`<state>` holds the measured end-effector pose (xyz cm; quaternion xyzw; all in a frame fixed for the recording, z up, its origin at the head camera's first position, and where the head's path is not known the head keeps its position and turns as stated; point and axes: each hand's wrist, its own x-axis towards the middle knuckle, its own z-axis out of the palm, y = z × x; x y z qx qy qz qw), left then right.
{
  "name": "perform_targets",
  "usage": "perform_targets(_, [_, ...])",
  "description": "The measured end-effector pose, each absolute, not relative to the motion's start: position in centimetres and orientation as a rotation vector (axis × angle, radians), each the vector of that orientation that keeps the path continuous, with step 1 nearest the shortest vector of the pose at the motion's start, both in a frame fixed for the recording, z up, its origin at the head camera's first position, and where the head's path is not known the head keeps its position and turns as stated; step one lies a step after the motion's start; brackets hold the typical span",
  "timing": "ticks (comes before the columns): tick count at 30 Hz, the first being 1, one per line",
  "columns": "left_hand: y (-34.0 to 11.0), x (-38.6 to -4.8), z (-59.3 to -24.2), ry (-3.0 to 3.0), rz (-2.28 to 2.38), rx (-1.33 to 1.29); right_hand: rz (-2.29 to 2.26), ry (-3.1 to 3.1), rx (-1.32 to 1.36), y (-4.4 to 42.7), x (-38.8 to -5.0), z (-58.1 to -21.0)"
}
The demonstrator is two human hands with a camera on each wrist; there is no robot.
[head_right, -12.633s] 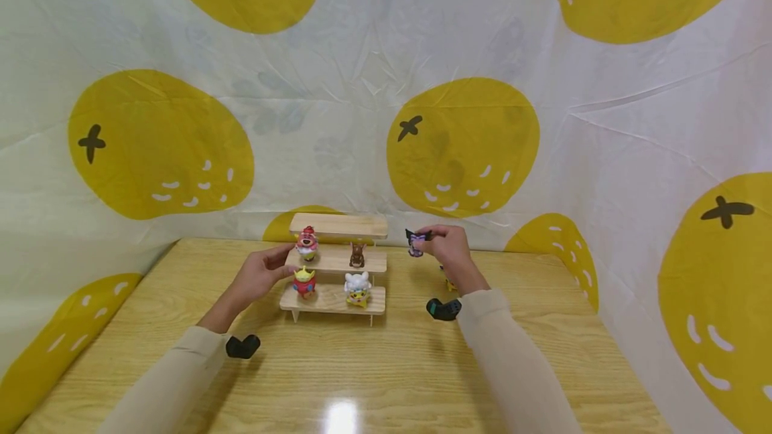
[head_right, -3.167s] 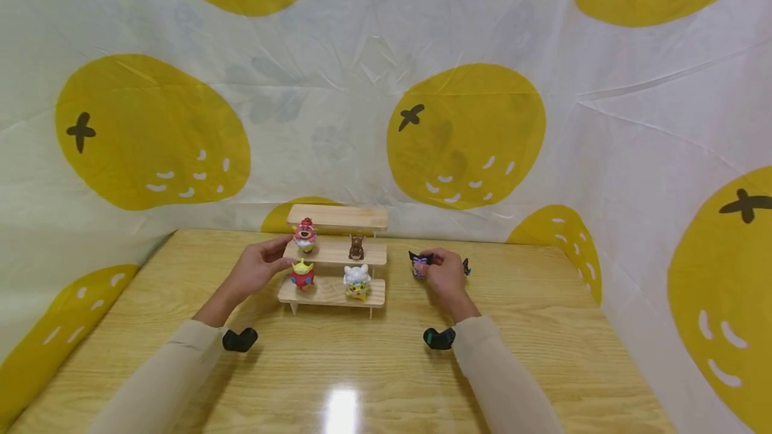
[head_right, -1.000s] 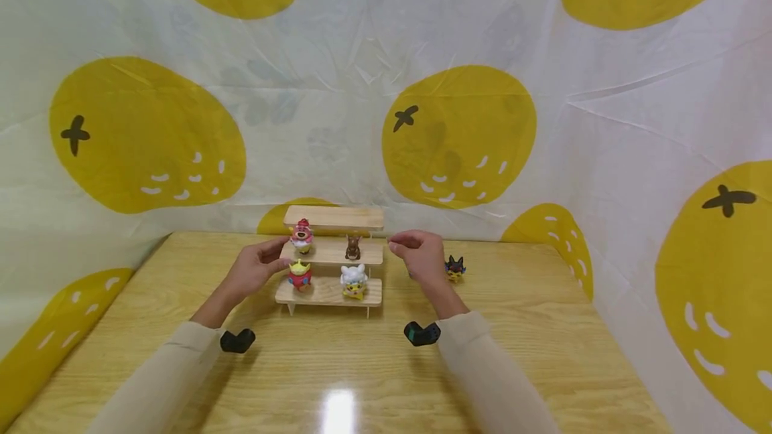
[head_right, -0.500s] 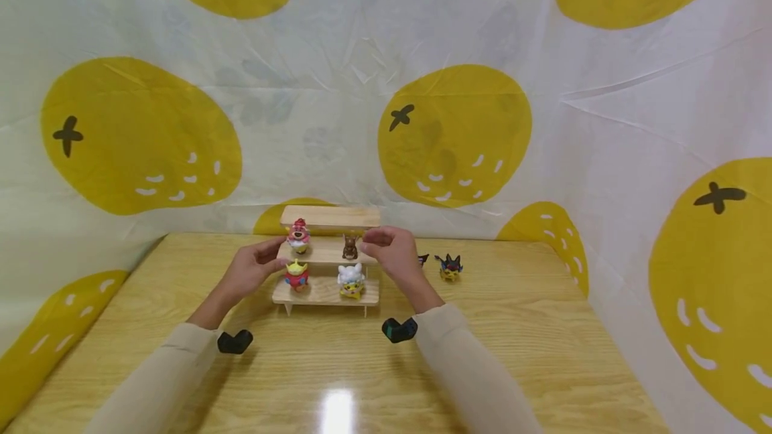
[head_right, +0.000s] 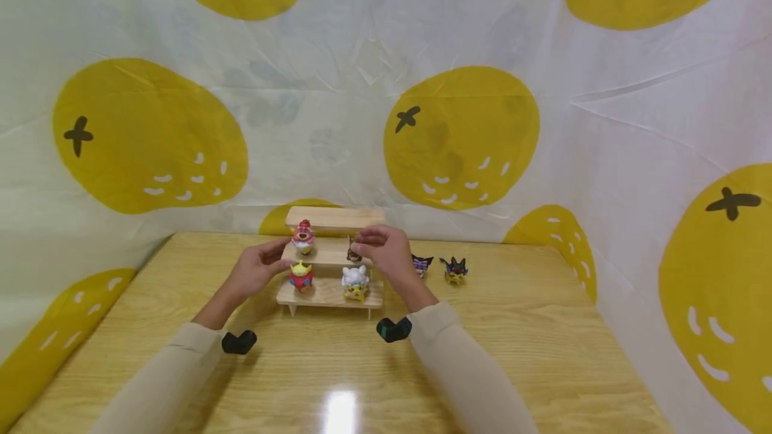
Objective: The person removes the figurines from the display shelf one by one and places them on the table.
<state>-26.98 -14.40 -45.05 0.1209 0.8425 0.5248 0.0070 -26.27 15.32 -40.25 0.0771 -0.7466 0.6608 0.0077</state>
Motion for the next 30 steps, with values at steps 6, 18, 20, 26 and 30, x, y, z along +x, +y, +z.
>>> perform_targets(6, [-14.3,-27.0,-44.9,2.631,1.648,0.376,2.022,-2.334,0.247,14.9,-26.1,-40.1])
perform_targets(18, [-14.1,-26.7,-44.8,2.652,1.618,0.380,1.973,-2.334,0.205,14.9,-26.0,-40.0])
perform_targets(20, [-14.1,-26.7,-44.8,2.651,1.614,0.377,1.986,-2.327,0.200,15.0,-26.0,-40.0])
perform_targets(26, [-14.1,-26.8,-44.7,2.645,1.613,0.380,2.000,-2.325,0.189,15.7,-26.3,-40.0])
perform_targets(30, [-14.3,-26.8,-44.8,2.641,1.615,0.367,2.011,-2.324,0.191,16.1,-26.1,-39.6])
